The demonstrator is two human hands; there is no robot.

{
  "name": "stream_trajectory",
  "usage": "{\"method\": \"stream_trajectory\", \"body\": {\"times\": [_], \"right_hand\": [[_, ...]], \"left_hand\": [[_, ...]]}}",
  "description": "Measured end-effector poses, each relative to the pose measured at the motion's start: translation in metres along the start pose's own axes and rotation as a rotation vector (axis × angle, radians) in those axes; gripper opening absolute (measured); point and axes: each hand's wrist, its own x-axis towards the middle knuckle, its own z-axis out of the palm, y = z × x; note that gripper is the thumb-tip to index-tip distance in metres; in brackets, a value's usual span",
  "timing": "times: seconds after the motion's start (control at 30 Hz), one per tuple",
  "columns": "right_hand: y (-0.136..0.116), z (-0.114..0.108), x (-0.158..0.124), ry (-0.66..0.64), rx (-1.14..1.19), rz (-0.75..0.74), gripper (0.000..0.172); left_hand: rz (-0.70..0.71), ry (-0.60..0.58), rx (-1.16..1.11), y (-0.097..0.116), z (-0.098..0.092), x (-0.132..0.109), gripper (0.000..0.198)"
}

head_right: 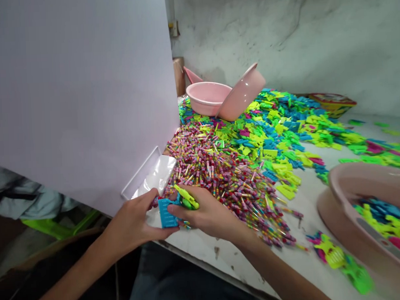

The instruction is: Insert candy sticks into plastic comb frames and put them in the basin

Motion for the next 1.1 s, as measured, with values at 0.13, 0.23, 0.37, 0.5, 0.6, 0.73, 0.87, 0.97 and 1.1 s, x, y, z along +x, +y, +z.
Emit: {"method": "stream_trajectory", "body": {"times": [0.13, 0.23, 0.37, 0.5, 0.6, 0.73, 0.87, 0.97, 1.1], "right_hand": [[-0.005, -0.001, -0.002, 0.003, -0.013, 0.021, 0.019], [-0.004, -0.001, -0.001, -0.004, -0.066, 0.001, 0.013], [0.000, -0.003, 0.000, -0.005, -0.101, 0.003, 0.011], [0.003, -0.006, -0.001, 0.018, -0.086, -0.013, 0.013], [0.004, -0.008, -0.003, 0.003, -0.028, 0.000, 0.014], [0.007, -0.007, -0.006, -0.015, 0.041, 0.045, 0.016], [0.012, -0.003, -0.009, -0.005, 0.065, 0.015, 0.017], [0.016, -0.001, -0.012, 0.010, 0.068, 0.009, 0.017], [0.019, 0.000, -0.012, 0.000, 0.030, -0.002, 0.016]], "left_hand": [[-0.022, 0.049, 0.159, 0.001, -0.001, -0.003, 0.054], [-0.019, 0.037, 0.274, 0.003, -0.001, -0.001, 0.058], [-0.040, 0.026, 0.360, 0.002, 0.001, 0.003, 0.060], [-0.027, 0.029, 0.405, -0.001, 0.007, 0.005, 0.062], [0.056, 0.030, 0.422, -0.003, 0.009, 0.005, 0.057], [0.261, 0.121, 0.488, -0.005, 0.006, 0.005, 0.051], [0.385, 0.129, 0.490, -0.006, 0.002, 0.008, 0.052], [0.414, 0.116, 0.481, -0.007, 0.002, 0.010, 0.055], [0.431, 0.105, 0.444, -0.010, 0.004, 0.010, 0.057]]}}
